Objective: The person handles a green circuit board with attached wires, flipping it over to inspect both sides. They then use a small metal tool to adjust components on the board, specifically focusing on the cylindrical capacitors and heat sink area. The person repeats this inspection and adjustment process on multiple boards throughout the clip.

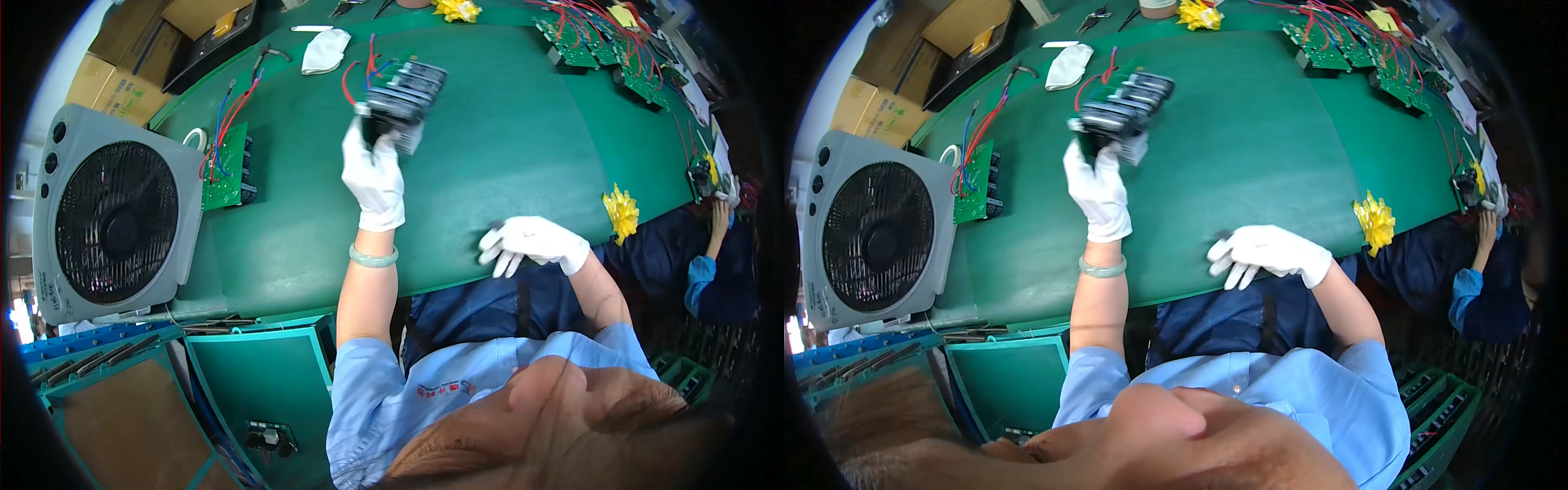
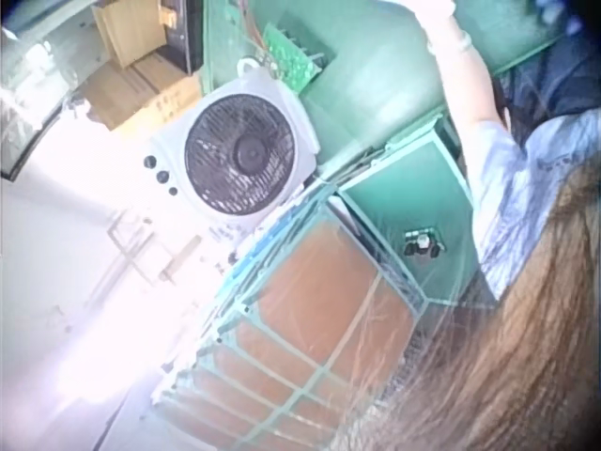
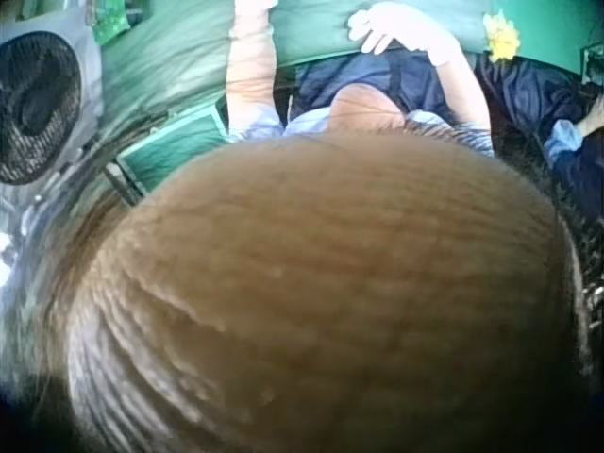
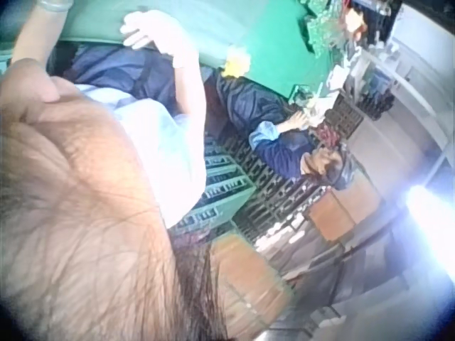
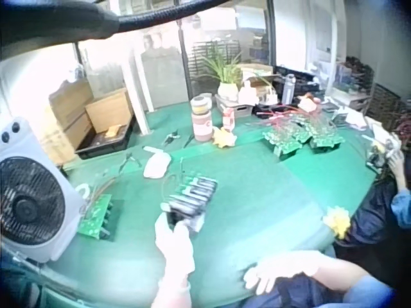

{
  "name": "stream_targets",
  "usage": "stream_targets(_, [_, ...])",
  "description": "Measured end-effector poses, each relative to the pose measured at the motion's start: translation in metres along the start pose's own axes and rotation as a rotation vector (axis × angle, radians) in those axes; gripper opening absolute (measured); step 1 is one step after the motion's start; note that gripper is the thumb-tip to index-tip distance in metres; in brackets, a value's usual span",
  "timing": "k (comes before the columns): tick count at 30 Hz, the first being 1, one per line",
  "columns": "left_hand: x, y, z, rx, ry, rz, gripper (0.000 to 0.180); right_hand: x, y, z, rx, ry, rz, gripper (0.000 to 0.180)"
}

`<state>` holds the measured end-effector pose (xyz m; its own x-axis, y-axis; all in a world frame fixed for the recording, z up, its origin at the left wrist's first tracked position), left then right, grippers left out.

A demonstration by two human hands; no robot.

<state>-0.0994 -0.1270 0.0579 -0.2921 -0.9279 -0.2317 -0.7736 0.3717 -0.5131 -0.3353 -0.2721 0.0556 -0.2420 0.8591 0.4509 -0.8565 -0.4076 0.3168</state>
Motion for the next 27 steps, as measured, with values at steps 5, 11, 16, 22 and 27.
stream_targets(5, [0.03, 0.01, -0.004, 0.561, -0.123, 0.539, 0.04, -0.015, 0.053, -0.026, -0.437, -0.134, -0.494, 0.039])
stream_targets(11, [0.039, 0.025, -0.021, 0.283, 0.217, 1.074, 0.049, -0.01, 0.077, -0.027, -0.484, 0.136, -0.808, 0.033])
stream_targets(16, [0.026, 0.001, 0.015, 0.421, 0.142, 0.804, 0.027, -0.011, 0.063, 0.021, -0.566, 1.102, -1.003, 0.041])
stream_targets(22, [0.028, 0.01, 0.05, 0.092, 0.301, 0.589, 0.023, -0.037, 0.038, 0.067, -0.247, 1.356, -0.61, 0.084])
stream_targets(27, [0.026, 0.013, 0.023, 0.153, 0.013, 0.607, 0.018, -0.039, 0.044, 0.066, -0.004, 1.659, -0.595, 0.089])
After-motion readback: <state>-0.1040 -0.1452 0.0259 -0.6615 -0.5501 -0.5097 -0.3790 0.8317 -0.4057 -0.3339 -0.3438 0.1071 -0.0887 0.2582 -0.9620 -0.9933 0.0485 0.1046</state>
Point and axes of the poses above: each hand's wrist, its own y-axis away from the middle knuckle, its own x-axis out of the palm, z = x × y, the point moved 1 cm from there along -y, towards the middle knuckle, and after that the axes turned 13 degrees about z, right-handed, at the moved point
